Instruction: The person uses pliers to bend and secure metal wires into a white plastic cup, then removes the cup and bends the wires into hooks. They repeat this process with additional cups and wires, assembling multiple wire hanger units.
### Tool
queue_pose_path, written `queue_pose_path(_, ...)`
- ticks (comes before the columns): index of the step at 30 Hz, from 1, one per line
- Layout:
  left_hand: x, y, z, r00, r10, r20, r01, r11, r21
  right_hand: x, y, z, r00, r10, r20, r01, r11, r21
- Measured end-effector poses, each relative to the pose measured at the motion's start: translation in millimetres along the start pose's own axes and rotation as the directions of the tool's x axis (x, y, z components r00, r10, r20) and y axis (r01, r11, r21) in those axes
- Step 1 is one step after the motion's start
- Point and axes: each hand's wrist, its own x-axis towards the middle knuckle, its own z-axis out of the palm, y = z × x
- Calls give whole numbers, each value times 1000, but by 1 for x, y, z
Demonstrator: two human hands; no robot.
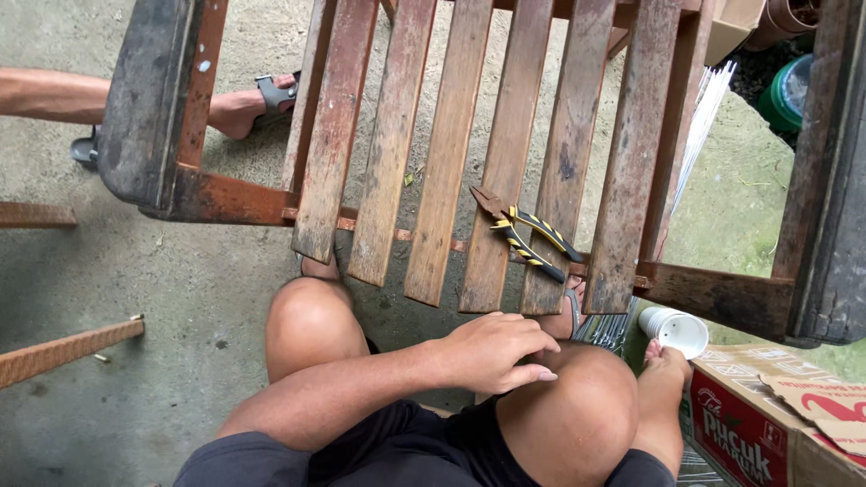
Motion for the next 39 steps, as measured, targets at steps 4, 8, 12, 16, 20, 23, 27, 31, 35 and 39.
queue_pose_path(4,-6,2,-2,1000,18,-7,-18,1000,-10,-2,2,-8,999,-25,41,25,1000,18)
queue_pose_path(8,-5,6,-6,999,27,-27,-27,1000,0,-9,0,-17,991,-66,116,60,997,56)
queue_pose_path(12,-2,14,-15,999,32,-42,-33,999,-19,-31,1,-39,967,-133,217,107,986,130)
queue_pose_path(16,-6,19,-21,992,83,-93,-82,997,12,-57,7,-81,890,-237,388,165,964,210)
queue_pose_path(20,-19,25,-22,990,109,-88,-108,994,21,-117,-14,-148,825,-465,322,436,885,163)
queue_pose_path(23,-24,28,-25,991,122,-59,-118,991,64,-184,-42,-162,589,-738,329,688,672,274)
queue_pose_path(27,-30,26,-29,995,95,21,-98,982,163,-273,-62,-133,184,-788,588,827,447,340)
queue_pose_path(31,-30,22,-28,979,-54,199,-10,951,308,-326,-60,-27,46,-484,874,945,305,119)
queue_pose_path(35,-28,17,-27,971,-135,195,42,907,418,-374,-6,106,-4,-241,971,980,193,52)
queue_pose_path(39,-26,12,-26,972,-192,135,112,885,452,-422,40,193,42,-115,993,999,15,-40)
